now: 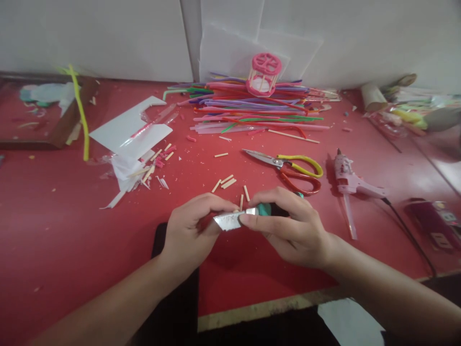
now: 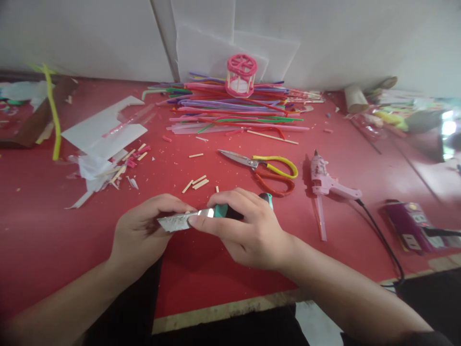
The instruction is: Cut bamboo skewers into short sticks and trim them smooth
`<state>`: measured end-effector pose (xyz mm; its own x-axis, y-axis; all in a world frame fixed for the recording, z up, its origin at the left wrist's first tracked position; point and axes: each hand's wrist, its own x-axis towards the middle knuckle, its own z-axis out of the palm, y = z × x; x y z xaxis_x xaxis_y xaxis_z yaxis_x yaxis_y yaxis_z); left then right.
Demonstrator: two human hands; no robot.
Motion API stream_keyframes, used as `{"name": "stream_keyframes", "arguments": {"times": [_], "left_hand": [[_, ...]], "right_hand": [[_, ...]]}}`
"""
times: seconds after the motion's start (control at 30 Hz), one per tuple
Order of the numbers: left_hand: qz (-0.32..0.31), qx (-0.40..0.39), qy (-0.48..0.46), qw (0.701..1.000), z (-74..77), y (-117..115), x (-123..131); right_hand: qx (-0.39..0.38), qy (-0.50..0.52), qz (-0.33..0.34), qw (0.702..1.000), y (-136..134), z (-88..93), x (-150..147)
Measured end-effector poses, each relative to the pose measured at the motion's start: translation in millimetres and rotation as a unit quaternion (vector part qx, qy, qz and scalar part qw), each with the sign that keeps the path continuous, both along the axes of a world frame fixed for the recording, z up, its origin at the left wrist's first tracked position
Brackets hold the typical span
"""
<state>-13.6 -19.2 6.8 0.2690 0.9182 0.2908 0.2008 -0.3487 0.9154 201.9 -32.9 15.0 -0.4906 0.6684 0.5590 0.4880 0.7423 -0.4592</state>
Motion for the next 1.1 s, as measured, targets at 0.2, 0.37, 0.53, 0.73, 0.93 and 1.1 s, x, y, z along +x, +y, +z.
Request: {"name": "stream_keyframes", "arguments": {"times": [0.2,0.37,0.53,0.73,0.93,1.1], "left_hand": [[-0.016,0.003,-0.007,1.000,1.3,0.8,2.0],[-0.026,0.003,-0.004,1.000,3.1,0.2,2.0],[-0.021,-0.016,-0.022,0.999,0.8,-0.3,0.7],[-0.015,-0.026,-0.034,0.999,-1.7,-0.1,0.6],[-0.015,-0.039,-0.049,0.998,0.7,0.2,2.9],[-0.022,-0.045,-0.052,0.997,1.4,0.0,2.4]], "right_hand": [[-0.012,0.000,0.009,1.000,-2.5,0.5,-1.1],[-0.017,0.000,-0.003,1.000,-4.1,2.6,-3.1],[-0.025,0.004,-0.014,1.000,-5.1,2.8,-4.0],[-0.029,0.015,-0.017,0.999,-6.5,2.1,-5.0],[-0.062,0.042,-0.006,0.997,-4.1,5.0,-6.2],[-0.073,0.057,-0.005,0.996,-3.4,7.8,-7.1]]}}
